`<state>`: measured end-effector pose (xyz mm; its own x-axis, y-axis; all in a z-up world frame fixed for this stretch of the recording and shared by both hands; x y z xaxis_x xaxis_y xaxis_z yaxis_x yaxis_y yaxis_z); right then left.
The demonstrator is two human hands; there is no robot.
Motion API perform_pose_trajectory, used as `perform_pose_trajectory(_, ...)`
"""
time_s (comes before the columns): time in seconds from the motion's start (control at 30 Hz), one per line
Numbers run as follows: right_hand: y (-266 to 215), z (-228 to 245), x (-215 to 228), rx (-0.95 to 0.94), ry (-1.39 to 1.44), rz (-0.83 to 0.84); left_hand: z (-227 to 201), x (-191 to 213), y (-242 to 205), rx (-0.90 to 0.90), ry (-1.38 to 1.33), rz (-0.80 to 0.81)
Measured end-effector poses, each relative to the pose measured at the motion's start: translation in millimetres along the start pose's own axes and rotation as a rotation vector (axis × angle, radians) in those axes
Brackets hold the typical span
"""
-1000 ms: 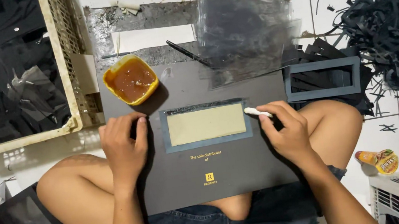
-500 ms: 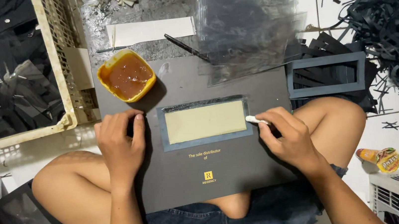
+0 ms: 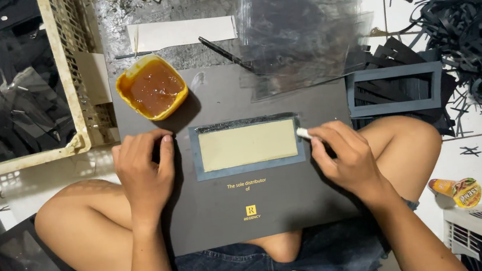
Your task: The person sits on the floor assembling a rectangular frame component. They peel a dark strip from the frame, position a beige mesh pad inside it, apply glue with a stick around the frame edges, press the mesh down with both hands, and set the finished frame aside.
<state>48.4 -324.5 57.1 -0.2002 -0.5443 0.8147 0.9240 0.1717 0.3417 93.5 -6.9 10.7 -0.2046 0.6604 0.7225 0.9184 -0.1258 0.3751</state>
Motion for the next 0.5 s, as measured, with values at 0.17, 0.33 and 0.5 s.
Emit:
perform_pose_trajectory(0.17,4,-3,0,-0.038,0.015,-0.034,-1,-1,0,-0.01,0.0,0.013)
perform_pose_trajectory(0.33,16,-7,-4,0.024,-0.006,-0.091,-1,0,0,-0.014,-0.004,0.013)
perform_pose_trajectory(0.5,1,0,3,-0.029,0.041,0.008,0,-1,0,0.002,0.002,0.017)
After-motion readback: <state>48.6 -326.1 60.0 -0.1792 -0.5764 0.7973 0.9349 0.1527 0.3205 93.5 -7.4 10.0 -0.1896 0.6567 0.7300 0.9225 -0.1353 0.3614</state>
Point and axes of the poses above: each hand's wrist, its own y-axis towards the middle knuckle, its own x-axis out of the back of the hand, z = x × y, the point moved 10 cm from there along y, towards the middle knuckle, and after that the axes turned 4 degrees about -x, right-handed, at the moved point
